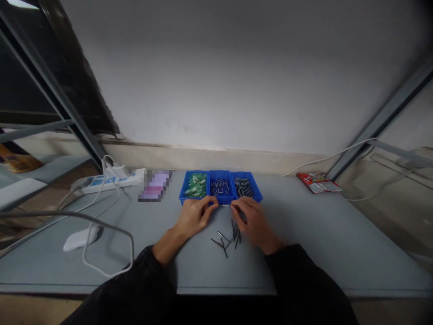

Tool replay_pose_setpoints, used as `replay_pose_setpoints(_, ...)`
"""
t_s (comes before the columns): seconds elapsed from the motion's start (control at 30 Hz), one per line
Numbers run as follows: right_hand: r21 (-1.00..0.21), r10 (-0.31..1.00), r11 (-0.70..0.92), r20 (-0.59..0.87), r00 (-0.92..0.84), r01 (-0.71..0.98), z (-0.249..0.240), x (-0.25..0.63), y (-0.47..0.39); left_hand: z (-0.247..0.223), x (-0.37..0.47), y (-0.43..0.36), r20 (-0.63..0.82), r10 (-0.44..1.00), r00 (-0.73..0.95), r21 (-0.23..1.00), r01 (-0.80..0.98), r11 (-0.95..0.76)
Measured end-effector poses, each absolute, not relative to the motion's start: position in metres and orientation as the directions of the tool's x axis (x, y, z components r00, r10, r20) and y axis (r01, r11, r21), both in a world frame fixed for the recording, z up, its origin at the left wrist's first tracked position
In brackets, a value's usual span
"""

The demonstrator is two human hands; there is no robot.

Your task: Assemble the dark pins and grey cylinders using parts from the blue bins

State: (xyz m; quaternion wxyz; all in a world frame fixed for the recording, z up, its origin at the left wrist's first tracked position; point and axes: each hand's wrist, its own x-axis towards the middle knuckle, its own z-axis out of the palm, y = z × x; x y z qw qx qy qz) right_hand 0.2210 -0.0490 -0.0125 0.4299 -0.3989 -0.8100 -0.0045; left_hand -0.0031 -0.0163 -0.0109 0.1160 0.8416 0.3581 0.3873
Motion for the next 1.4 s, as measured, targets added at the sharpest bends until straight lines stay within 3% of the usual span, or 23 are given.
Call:
replay_pose_setpoints(1.17,-0.337,0.635,0.706,0.691,-0.345,0.623,-0.0161,0.217,-0.0476,-0.0112,-0.003,-0.0167,0.545,0.697,0.466,0.496,0.491,-0.716)
replay_pose_setpoints(1.4,-0.429,0.643,0.685,0.737,-0.21,0.589,-0.0118,0.2186,-0.0514,-0.0094,-0.0038,-0.0172,0.507,0.69,0.517,0.459,0.516,-0.723)
